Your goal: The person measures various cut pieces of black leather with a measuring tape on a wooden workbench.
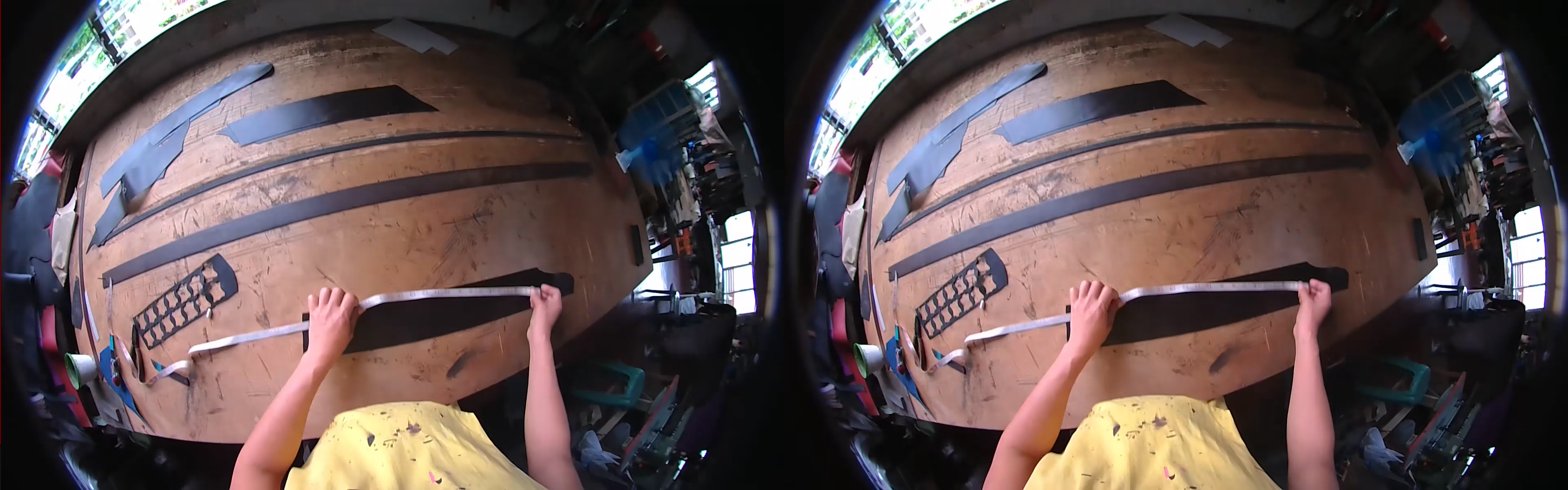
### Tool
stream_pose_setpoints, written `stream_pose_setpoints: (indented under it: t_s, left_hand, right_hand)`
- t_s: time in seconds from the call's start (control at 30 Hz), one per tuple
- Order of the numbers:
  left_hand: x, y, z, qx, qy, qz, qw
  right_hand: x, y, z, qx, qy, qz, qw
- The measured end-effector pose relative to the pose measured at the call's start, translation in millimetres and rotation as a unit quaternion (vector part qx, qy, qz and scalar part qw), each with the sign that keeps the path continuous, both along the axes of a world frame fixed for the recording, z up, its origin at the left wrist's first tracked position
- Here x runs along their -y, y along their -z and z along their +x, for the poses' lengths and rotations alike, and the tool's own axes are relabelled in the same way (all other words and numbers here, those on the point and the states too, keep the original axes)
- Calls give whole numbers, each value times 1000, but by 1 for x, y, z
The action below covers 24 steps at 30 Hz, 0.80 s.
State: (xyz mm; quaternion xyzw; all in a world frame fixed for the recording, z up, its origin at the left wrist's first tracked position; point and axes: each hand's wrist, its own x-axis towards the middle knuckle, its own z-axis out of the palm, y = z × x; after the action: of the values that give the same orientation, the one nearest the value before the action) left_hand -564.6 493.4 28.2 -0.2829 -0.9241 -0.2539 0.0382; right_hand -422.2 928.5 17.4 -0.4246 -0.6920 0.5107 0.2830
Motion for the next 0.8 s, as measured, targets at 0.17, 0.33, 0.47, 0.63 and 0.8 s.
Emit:
stream_pose_setpoints:
  t_s: [0.17,0.33,0.47,0.63,0.8]
  left_hand:
    - [-7,-37,-6,61,62,25,996]
    - [-79,-108,11,266,335,204,880]
    - [-70,-119,32,548,209,216,781]
    - [45,-79,10,409,14,120,905]
    - [92,-70,-10,323,-125,43,937]
  right_hand:
    - [20,-19,32,21,20,-68,997]
    - [147,-155,8,229,-444,-38,865]
    - [181,-152,-12,103,-367,-225,897]
    - [204,-69,-42,62,-281,-176,941]
    - [232,-22,-76,84,-249,200,944]
